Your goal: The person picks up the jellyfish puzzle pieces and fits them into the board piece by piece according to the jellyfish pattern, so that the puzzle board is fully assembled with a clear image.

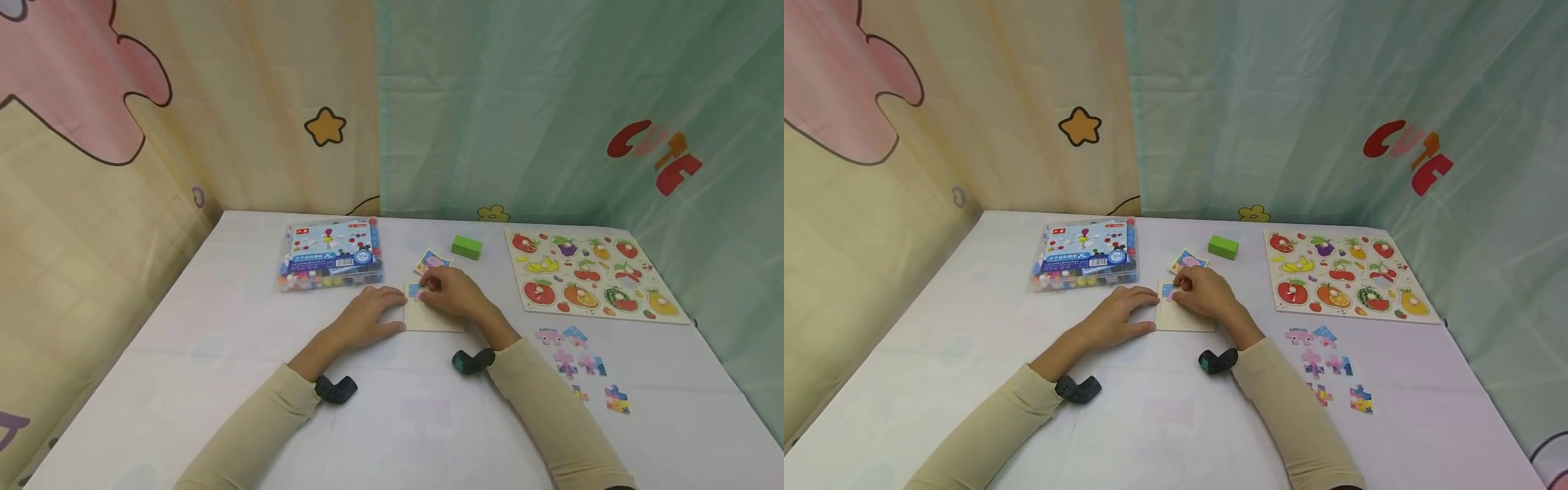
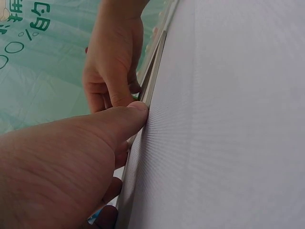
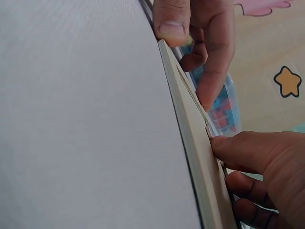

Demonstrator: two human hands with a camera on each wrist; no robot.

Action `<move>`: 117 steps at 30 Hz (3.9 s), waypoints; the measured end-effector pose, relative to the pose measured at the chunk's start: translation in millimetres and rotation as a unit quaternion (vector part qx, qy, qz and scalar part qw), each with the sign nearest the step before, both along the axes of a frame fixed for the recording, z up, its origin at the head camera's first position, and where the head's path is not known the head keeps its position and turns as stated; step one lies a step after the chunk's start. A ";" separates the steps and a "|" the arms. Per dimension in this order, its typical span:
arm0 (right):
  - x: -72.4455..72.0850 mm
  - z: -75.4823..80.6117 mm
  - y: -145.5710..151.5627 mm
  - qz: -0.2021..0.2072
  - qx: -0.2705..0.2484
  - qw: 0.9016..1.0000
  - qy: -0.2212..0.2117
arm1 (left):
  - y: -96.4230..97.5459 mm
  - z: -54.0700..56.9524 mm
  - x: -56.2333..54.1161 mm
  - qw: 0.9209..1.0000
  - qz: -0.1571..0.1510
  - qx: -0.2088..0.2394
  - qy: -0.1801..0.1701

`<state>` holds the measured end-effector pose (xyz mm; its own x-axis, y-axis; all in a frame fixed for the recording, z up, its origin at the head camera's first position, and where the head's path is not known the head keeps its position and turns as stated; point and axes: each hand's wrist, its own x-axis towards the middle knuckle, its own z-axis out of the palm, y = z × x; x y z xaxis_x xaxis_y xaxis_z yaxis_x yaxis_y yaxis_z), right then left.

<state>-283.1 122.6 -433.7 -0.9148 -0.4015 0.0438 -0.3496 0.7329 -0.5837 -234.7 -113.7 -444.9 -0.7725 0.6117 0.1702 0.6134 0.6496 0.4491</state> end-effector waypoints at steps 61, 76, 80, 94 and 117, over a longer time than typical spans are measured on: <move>101.9 15.5 208.2 0.015 0.056 0.998 0.012 | 3.1 1.4 1.4 1.000 0.004 -0.017 -0.011; 95.3 10.0 218.2 0.023 0.050 0.998 0.036 | 1.4 0.5 -0.2 1.000 0.016 -0.015 -0.021; 95.5 7.4 220.5 0.015 0.041 0.998 0.038 | 1.3 0.8 -0.1 1.000 0.015 -0.015 -0.017; 91.0 6.0 212.8 0.033 0.053 0.994 0.094 | -2.5 0.1 -0.3 0.999 0.019 -0.020 -0.019; 24.7 24.2 103.6 0.113 0.000 0.991 0.065 | 0.9 1.0 -1.2 1.000 0.001 -0.002 -0.012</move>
